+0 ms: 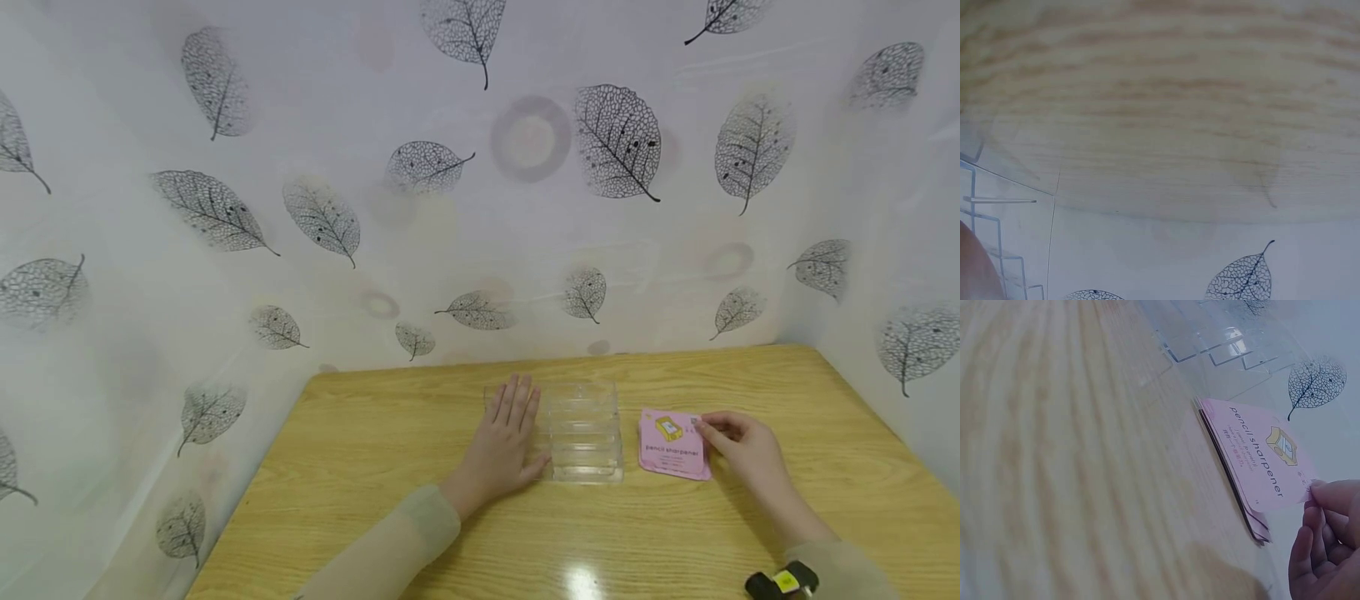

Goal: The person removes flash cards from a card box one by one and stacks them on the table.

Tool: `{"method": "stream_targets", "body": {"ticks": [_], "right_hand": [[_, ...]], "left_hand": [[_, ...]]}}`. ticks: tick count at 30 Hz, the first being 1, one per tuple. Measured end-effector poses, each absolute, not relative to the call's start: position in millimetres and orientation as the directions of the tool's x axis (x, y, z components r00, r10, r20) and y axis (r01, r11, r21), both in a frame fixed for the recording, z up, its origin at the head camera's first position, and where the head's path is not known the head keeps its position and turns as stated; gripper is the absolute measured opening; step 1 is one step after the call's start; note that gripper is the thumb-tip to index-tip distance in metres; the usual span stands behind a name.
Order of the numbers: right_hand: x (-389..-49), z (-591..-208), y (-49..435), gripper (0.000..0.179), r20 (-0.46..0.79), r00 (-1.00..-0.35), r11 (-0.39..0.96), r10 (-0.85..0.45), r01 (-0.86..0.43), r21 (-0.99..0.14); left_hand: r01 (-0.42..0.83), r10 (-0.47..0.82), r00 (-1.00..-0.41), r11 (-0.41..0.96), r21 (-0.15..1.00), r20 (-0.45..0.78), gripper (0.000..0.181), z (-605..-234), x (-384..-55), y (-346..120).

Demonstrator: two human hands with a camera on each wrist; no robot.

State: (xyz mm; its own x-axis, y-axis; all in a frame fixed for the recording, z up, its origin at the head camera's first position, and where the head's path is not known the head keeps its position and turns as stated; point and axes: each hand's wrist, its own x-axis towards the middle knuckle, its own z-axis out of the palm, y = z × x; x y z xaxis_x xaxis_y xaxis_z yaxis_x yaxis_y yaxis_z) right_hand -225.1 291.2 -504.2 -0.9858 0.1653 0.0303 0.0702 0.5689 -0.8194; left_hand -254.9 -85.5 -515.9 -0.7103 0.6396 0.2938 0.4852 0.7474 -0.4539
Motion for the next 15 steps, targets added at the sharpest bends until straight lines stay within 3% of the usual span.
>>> {"method": "stream_targets", "body": {"ticks": [15], "right_hand": [[-230.0, -509.9, 293.9, 0.036, 0.034, -0.985, 0.593, 0.172, 0.076, -0.801]], "left_hand": [[0.486, 0.639, -0.714, 0.747, -0.452, 0.287, 0.1, -514.9, -255.5, -85.4]]}}
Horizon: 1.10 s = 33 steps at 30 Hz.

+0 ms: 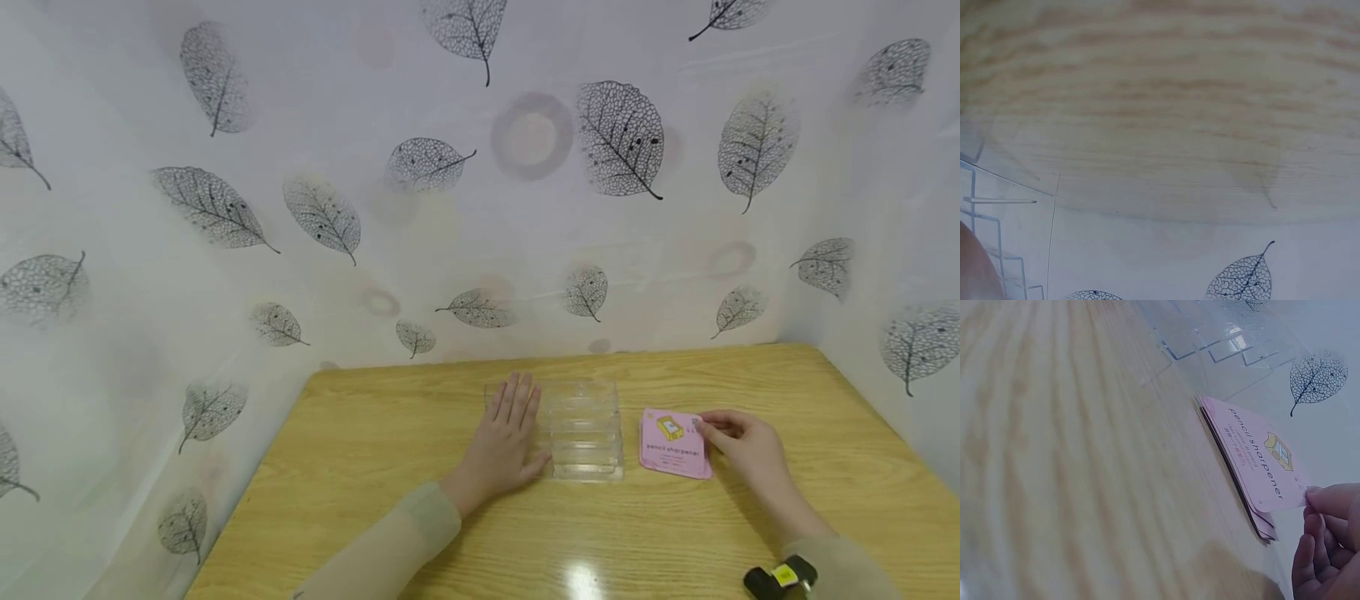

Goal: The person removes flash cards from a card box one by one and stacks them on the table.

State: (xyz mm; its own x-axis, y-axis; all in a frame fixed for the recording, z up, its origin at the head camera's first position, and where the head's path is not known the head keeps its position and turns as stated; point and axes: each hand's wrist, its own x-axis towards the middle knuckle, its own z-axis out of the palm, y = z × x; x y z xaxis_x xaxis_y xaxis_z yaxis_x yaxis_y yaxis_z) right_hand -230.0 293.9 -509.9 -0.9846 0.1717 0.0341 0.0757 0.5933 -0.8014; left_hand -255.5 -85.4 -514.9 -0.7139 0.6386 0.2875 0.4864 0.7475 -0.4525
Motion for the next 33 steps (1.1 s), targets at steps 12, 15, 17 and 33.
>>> {"method": "stream_targets", "body": {"ticks": [12, 15, 17, 33], "right_hand": [[-235.1, -513.2, 296.5, 0.037, 0.064, -0.984, 0.596, 0.165, 0.048, -0.801], [-234.7, -513.1, 296.4, 0.036, 0.084, -0.982, 0.598, 0.169, 0.034, -0.801], [-234.3, -512.7, 296.0, 0.034, 0.095, -0.98, 0.601, 0.174, 0.029, -0.799], [-233.9, -509.5, 293.1, 0.033, 0.076, -0.979, 0.601, 0.188, 0.053, -0.797]], "left_hand": [[0.493, 0.635, -0.714, 0.755, -0.432, 0.296, 0.101, -515.1, -256.4, -84.3], [0.493, 0.633, -0.714, 0.758, -0.428, 0.299, 0.102, -514.9, -256.5, -84.3], [0.495, 0.633, -0.714, 0.759, -0.423, 0.3, 0.102, -515.3, -256.8, -84.4], [0.499, 0.642, -0.697, 0.754, -0.426, 0.319, 0.102, -516.9, -257.0, -86.2]]}}
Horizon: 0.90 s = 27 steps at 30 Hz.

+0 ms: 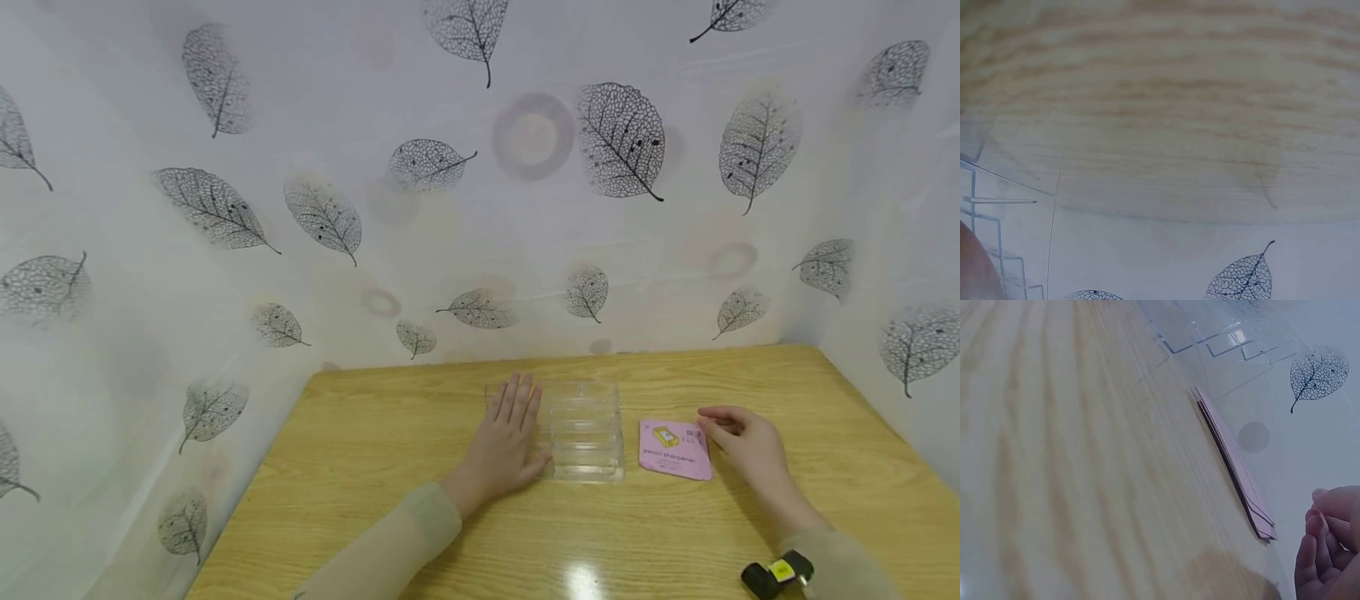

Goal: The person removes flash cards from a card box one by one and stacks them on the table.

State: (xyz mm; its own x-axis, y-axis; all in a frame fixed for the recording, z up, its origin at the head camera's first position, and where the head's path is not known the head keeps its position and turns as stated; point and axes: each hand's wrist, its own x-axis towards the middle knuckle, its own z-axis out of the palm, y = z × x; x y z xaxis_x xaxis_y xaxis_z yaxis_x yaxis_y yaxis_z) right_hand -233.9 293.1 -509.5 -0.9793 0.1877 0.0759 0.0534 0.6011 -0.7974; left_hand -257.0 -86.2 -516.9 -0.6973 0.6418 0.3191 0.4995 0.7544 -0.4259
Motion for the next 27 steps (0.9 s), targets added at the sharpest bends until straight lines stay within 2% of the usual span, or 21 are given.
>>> {"method": "stream_targets", "body": {"ticks": [14, 27], "right_hand": [[-235.6, -506.4, 290.3, 0.031, 0.073, -0.979, 0.589, 0.189, 0.054, -0.806], [-233.2, -503.3, 287.8, 0.031, 0.112, -0.982, 0.584, 0.155, 0.0, -0.811]], "left_hand": [[0.486, 0.652, -0.671, 0.746, -0.456, 0.352, 0.103, -519.9, -258.7, -87.1], [0.495, 0.651, -0.681, 0.747, -0.444, 0.335, 0.103, -518.0, -257.9, -87.1]]}}
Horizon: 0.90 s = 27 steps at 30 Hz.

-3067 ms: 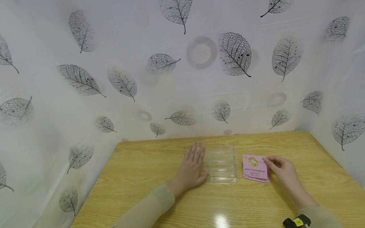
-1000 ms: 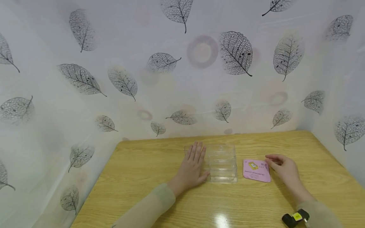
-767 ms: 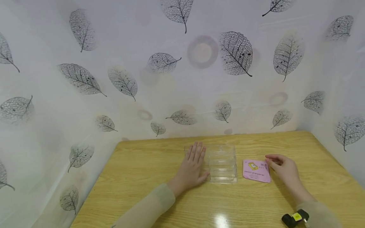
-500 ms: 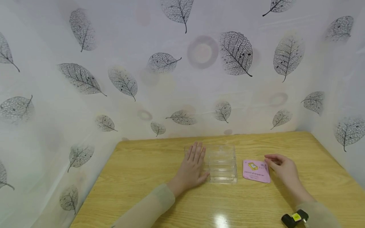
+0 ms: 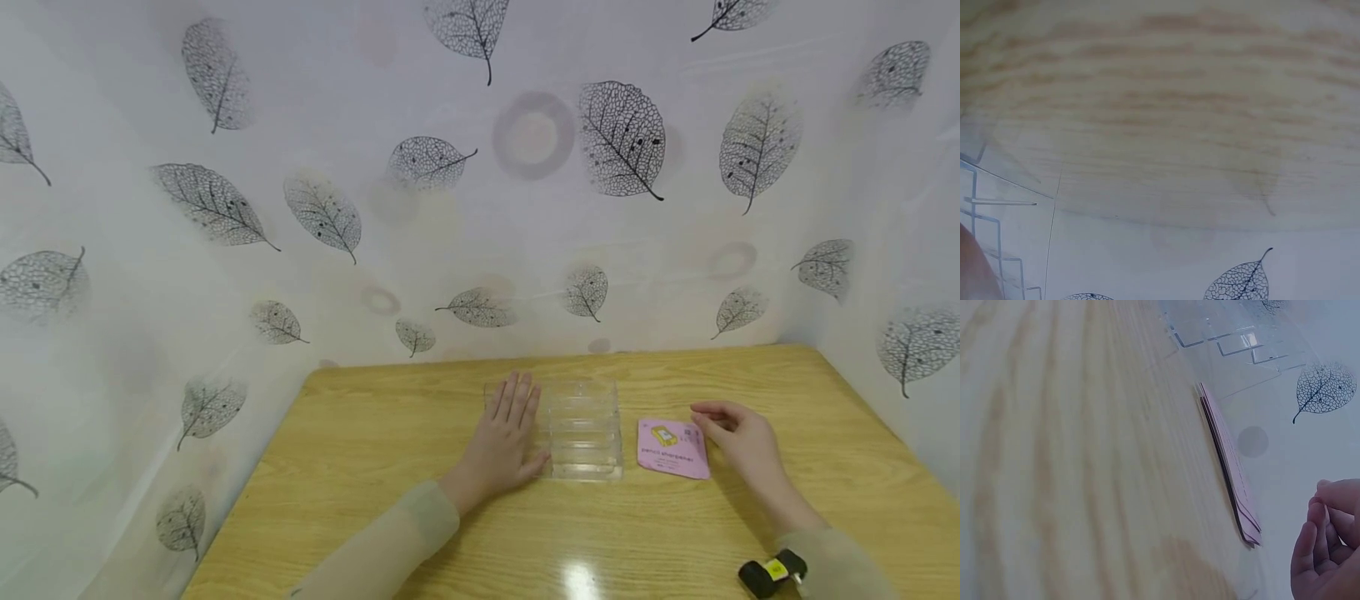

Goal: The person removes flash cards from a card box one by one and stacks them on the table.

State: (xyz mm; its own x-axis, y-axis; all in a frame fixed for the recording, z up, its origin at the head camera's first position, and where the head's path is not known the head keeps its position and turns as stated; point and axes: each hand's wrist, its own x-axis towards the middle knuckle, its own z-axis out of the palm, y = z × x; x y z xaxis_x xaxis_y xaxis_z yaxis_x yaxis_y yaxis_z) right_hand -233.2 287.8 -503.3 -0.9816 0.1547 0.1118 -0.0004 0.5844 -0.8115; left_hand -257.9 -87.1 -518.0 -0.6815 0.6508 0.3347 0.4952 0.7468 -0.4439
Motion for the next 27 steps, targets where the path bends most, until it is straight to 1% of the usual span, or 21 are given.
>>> {"method": "stream_targets", "body": {"ticks": [9, 18, 27], "right_hand": [[-230.4, -494.0, 288.4, 0.033, 0.115, -0.983, 0.586, 0.146, -0.008, -0.81], [-225.4, -488.7, 286.3, 0.032, 0.144, -0.982, 0.589, 0.126, -0.043, -0.807], [-220.9, -480.5, 282.2, 0.03, 0.146, -0.981, 0.596, 0.125, -0.043, -0.802]], "left_hand": [[0.503, 0.649, -0.687, 0.749, -0.431, 0.327, 0.103, -513.9, -257.4, -87.2], [0.503, 0.648, -0.695, 0.748, -0.432, 0.312, 0.101, -510.4, -254.6, -87.9], [0.516, 0.637, -0.704, 0.762, -0.392, 0.313, 0.098, -509.4, -252.8, -87.3]]}}
